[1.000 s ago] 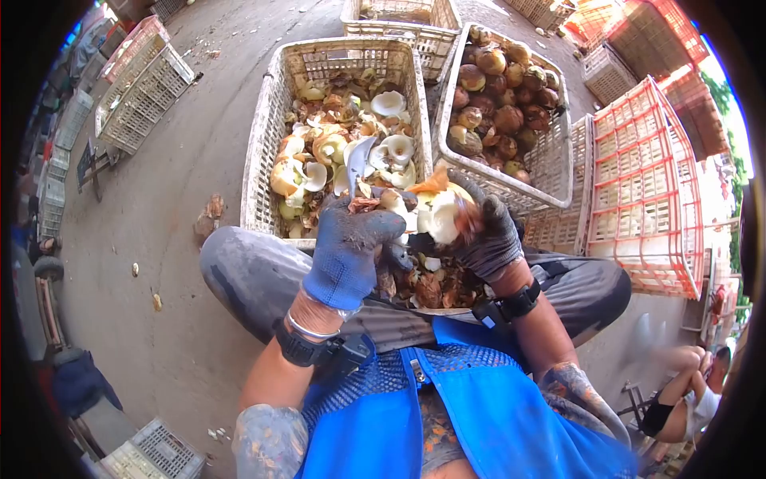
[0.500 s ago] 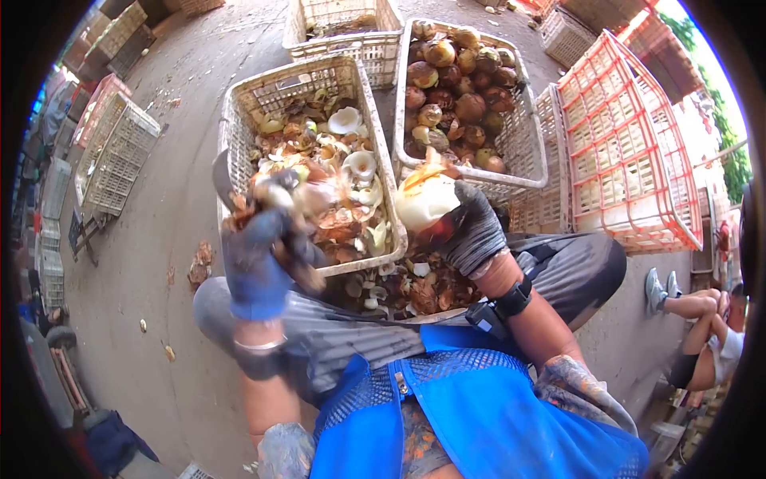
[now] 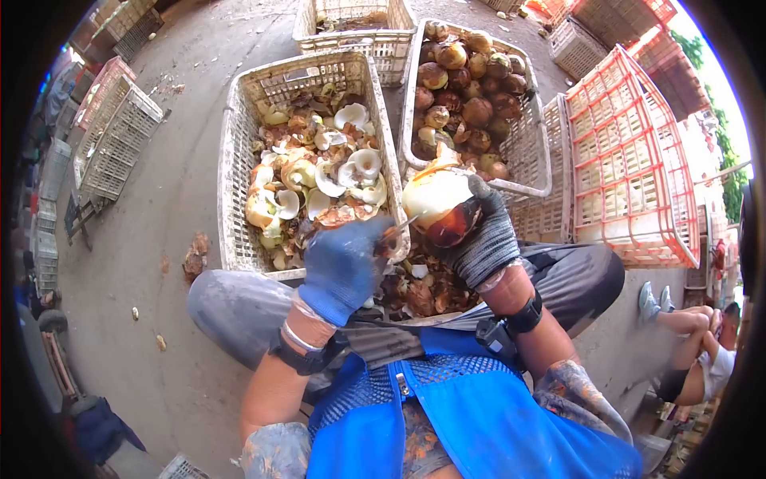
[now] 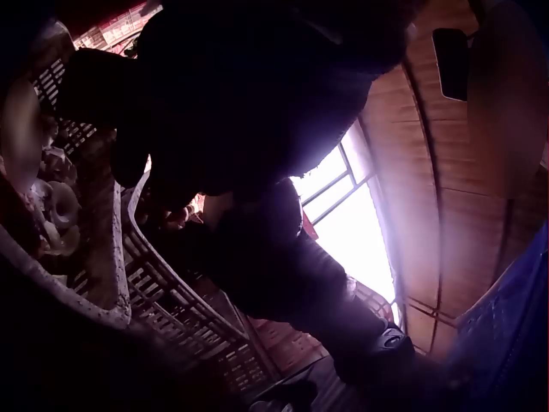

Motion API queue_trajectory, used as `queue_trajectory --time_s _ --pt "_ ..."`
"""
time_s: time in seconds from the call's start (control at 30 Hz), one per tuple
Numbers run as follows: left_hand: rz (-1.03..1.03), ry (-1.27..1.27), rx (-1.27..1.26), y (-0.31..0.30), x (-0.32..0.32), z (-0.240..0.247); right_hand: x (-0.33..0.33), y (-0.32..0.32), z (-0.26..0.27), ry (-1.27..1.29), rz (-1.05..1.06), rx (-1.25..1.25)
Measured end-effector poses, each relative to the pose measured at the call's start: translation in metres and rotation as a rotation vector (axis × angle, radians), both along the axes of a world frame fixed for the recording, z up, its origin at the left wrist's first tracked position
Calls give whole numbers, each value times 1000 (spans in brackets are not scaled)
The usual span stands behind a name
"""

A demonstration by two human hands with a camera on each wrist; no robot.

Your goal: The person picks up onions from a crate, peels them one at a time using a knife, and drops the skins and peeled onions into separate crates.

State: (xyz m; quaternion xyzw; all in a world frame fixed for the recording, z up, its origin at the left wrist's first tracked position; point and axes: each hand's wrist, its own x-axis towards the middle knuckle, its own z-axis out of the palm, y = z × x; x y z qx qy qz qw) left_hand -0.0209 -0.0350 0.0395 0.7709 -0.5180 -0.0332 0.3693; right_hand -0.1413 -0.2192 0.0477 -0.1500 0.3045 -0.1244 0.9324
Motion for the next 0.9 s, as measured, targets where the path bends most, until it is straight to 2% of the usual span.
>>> queue_trajectory --time_s 0.07,0.1,0.17,0.23,0.3,0.33,0.37,0.43,0.5,0.57,0.6,0.63,0.7,0.73,0.77,0.8,0.83,0.87,0.9 --pt "139 -82 75 9 -2 -19 -1 2 -4 80 -1 2" --pt "136 -87 77 9 -1 -17 -2 1 -9 75 -3 4" --pt "134 -74 74 12 -6 -14 -7 1 -19 19 45 164" --pt "138 -110 67 19 -1 -26 -9 5 -11 98 -35 78" --pt "166 -102 162 32 9 -44 -15 -12 -16 -124 -31 286" --pt "212 -182 41 32 11 -50 -12 -17 -14 -134 -35 278" --pt "200 -180 42 30 9 -57 -13 -18 -10 -101 -70 236" --pt "192 -226 -169 4 -5 -12 -11 -11 0 -26 -108 154" --pt "162 -473 -127 -13 -5 -1 -1 -3 -6 -90 -113 152" --pt "217 -568 -88 -19 0 -8 -2 9 -3 -63 -75 340" --pt "206 -581 -88 -19 0 -9 -2 12 -8 -153 -86 483" --pt "267 -549 -22 -17 -3 -11 -4 15 -12 -164 -97 491" --pt "313 -521 52 -14 0 -18 -6 25 -17 15 -43 236" --pt "314 -337 -29 -12 6 -24 -11 28 -26 4 57 165" --pt "316 -147 -104 -9 10 -28 -14 35 -29 56 71 118" --pt "287 -107 19 -4 8 -6 -15 40 -30 63 38 91" --pt "298 -107 21 -1 11 -8 -14 42 -30 66 17 59" --pt "356 -69 163 2 16 -11 -13 37 -33 64 26 59" --pt "406 -30 309 6 20 -17 -15 30 -37 3 60 184"
